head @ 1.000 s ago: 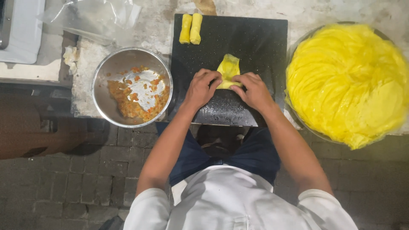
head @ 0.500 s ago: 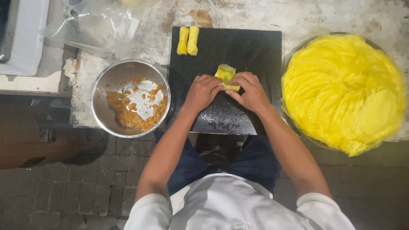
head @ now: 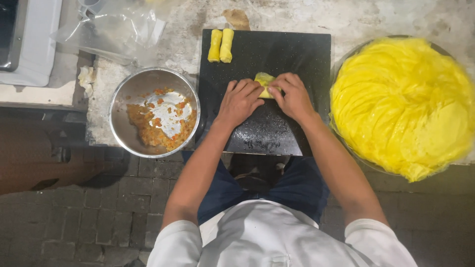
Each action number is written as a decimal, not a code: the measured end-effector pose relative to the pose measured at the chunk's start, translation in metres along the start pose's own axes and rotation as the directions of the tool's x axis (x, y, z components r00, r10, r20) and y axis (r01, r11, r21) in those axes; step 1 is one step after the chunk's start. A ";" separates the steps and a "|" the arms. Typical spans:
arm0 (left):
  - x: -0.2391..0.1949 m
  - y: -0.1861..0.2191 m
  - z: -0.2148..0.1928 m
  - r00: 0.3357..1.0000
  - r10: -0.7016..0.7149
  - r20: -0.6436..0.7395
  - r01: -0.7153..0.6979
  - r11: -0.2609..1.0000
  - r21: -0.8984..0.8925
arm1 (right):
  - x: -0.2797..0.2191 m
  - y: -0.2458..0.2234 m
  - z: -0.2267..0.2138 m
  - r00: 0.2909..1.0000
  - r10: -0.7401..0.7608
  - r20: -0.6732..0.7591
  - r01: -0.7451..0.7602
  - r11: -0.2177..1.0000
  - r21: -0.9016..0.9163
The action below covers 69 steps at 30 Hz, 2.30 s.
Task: The person repeatedly takes thin yellow sheets, places a small amount of filling from a metal bowl onto each sheet, folds the sides, and rolls them into cylindrical shapes. The finished rolls are placed on a black cutting board.
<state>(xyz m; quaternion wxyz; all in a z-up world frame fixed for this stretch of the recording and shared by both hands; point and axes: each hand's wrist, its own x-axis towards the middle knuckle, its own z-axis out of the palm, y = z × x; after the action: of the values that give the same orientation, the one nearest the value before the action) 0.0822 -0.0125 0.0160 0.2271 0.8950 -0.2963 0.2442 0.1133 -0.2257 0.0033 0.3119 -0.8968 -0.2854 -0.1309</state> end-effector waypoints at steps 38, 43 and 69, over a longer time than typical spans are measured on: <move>-0.067 0.049 -0.029 0.891 -0.442 0.104 0.454 0.862 -0.224 | -0.058 -0.054 -0.008 0.997 0.044 0.064 -0.044 0.999 0.010; -0.057 0.046 -0.030 0.855 -0.513 0.076 0.515 0.823 -0.240 | -0.062 -0.071 -0.021 0.979 0.204 0.005 -0.203 0.972 0.122; -0.073 0.057 -0.038 0.955 -0.295 0.033 0.286 0.885 -0.367 | -0.083 -0.102 -0.028 0.968 0.251 -0.002 -0.250 0.965 0.078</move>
<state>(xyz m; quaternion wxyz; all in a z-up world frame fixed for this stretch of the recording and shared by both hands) -0.0176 -0.0020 0.0191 0.4282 0.8677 -0.1968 0.1584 -0.0151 -0.2134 0.0403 0.3621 -0.9121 -0.1727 -0.0845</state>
